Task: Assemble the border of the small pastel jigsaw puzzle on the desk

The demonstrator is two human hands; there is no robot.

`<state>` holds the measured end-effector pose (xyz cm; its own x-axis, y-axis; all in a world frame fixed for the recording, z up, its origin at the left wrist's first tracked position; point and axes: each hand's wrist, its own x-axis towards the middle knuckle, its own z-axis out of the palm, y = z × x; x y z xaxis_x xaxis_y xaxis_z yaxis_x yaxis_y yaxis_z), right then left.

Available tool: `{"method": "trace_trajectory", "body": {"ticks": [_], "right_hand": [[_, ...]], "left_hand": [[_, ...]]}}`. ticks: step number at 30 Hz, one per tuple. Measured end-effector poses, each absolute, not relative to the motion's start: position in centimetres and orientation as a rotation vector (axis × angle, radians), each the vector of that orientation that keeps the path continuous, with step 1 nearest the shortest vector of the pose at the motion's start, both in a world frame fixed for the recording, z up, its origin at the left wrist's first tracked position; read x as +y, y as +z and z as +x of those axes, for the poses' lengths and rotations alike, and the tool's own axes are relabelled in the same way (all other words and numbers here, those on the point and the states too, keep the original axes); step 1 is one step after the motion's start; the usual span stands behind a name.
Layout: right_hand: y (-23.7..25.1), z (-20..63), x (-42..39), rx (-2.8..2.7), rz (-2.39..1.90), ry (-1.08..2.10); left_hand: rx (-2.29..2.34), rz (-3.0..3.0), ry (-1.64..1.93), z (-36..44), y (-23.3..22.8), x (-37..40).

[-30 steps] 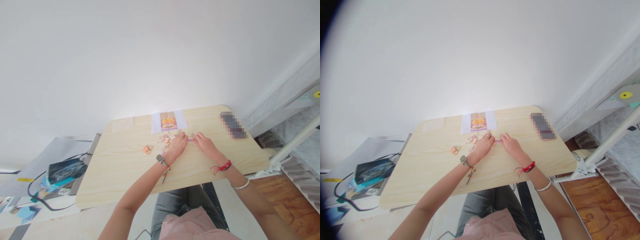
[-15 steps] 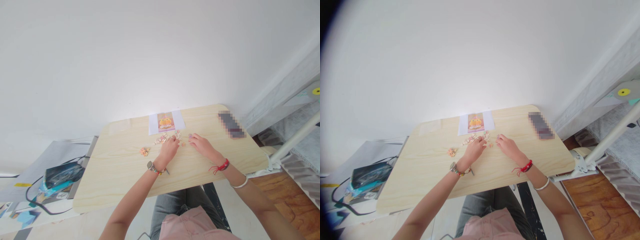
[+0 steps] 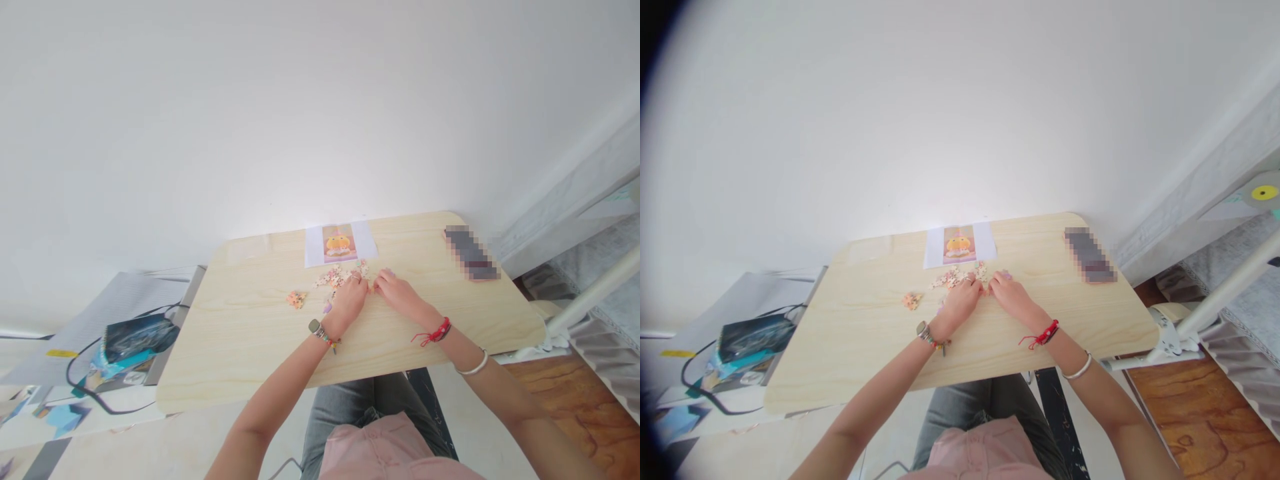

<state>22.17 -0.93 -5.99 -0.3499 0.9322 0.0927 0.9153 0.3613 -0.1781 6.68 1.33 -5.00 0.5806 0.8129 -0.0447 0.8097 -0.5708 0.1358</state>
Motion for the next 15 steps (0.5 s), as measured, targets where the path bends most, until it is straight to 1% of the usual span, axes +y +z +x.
{"method": "trace_trajectory", "body": {"ticks": [5, 10, 12, 15], "right_hand": [[-4.6, 20.2, -0.6, -2.511, -1.581, 0.060], [-2.9, 14.4, 1.5, -2.674, -1.335, 0.068], [-2.5, 11.7, 2.3, -2.743, -1.224, 0.093], [-2.2, 8.6, 3.2, -2.798, -1.145, 0.242]], "left_hand": [[1.496, 2.635, 0.094, 3.8, -4.2, 0.6], [1.733, 2.538, 0.146, -2.5, -3.1, 0.0], [1.827, 2.488, 0.156, -5.0, -3.1, 0.0], [1.943, 2.419, 0.166, -7.8, -3.5, 0.4]]}}
